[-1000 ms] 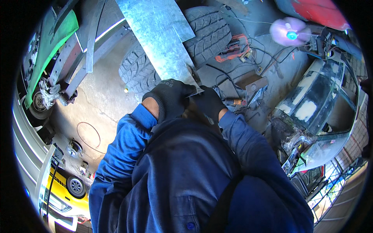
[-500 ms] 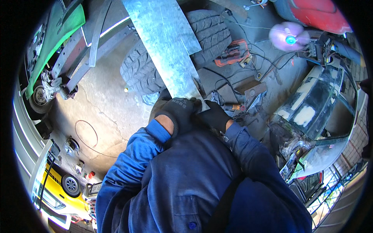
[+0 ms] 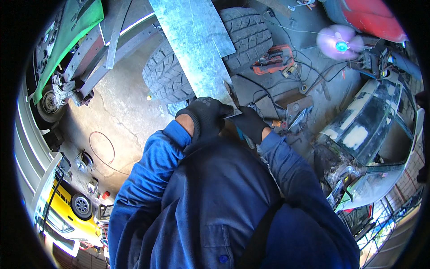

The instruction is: The person cuts a rectangular metal sheet into a smaller piece using tin snips, then bends the piece into an L-shaped bracket. They test-fit the bracket against the car's windshield frame and make minor adjustments by hand.

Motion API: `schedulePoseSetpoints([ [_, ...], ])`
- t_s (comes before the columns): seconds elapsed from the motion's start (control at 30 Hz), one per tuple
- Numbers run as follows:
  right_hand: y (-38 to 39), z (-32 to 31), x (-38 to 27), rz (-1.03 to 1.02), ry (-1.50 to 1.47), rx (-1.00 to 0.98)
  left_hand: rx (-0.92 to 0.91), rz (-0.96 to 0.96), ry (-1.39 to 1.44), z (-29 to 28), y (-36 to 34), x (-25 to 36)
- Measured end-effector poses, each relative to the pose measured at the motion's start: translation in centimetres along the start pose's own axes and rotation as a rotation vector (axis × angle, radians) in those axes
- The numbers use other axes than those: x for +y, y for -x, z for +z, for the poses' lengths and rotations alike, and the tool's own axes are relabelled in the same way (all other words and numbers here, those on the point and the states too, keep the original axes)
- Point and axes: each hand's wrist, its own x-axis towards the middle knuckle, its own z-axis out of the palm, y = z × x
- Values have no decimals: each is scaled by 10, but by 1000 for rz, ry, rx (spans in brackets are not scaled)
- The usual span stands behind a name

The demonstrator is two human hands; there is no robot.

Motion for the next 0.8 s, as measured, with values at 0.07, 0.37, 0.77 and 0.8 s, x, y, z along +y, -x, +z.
schedulePoseSetpoints([
  [0.07, 0, 1, -1, 60, 23, -13, -2, -13, 33, -2, -1, 1],
  [0.37, -6, 2, -2, 29, 321, 106, -3, 49, 18, -13, -3, -10],
  [0.77, -14, 27, 19, 3, -168, 31, 15, 39, 22, -17, 8, -7],
  [0.8, -15, 24, 16, 22, -290, -17, 15, 34, 38, -16, 10, -7],
])
